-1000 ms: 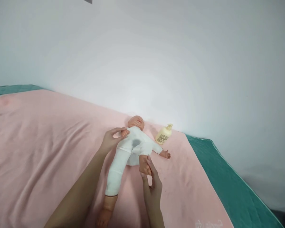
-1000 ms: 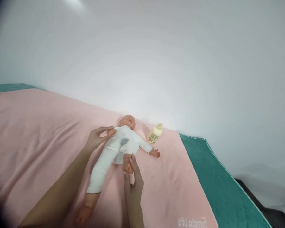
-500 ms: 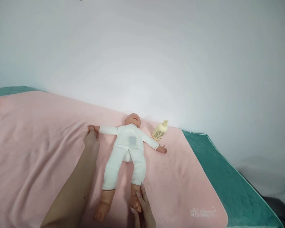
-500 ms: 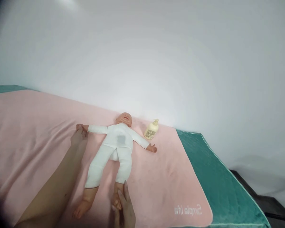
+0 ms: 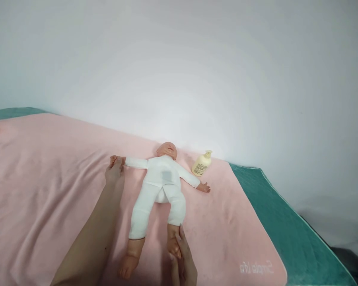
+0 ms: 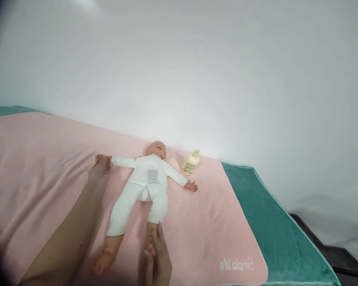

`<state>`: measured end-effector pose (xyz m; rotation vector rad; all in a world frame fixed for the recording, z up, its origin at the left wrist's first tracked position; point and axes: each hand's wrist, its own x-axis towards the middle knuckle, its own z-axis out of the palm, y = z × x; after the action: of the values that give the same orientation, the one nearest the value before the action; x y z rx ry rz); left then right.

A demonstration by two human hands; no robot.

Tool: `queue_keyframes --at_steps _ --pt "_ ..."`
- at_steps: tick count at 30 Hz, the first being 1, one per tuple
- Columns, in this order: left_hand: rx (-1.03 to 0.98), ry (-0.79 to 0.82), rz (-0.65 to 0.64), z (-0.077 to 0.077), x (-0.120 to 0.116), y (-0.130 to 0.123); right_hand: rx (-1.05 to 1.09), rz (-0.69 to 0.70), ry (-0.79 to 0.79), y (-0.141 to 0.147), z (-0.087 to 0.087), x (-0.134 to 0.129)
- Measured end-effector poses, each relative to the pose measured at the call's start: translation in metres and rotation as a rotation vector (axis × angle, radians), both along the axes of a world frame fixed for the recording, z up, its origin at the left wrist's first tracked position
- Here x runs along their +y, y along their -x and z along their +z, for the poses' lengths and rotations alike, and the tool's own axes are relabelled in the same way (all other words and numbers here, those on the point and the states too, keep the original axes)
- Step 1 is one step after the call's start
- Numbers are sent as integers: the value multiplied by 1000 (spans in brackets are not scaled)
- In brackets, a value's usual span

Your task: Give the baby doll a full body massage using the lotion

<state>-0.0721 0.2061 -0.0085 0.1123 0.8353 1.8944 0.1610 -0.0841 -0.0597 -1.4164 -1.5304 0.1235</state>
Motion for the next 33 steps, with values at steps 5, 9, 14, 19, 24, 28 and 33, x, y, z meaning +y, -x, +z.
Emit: queue_keyframes --at_steps 5,9,14,19,24,28,33 --pt "139 -61 67 15 -5 -10 82 15 64 0 39 31" --pt "488 -252 -19 31 -18 -22 71 79 33 3 77 68" --pt "950 -446 -333 38 -35 -36 85 108 97 7 109 100" --pt "1332 -678 -594 34 -39 -47 129 84 116 6 115 108" --pt "1436 -704 -676 34 -40 -50 121 87 110 7 112 107" --pt "1304 -676 -632 33 -40 -48 90 95 98 8 112 99" --pt "851 -432 -316 32 -31 -38 105 79 71 10 101 75"
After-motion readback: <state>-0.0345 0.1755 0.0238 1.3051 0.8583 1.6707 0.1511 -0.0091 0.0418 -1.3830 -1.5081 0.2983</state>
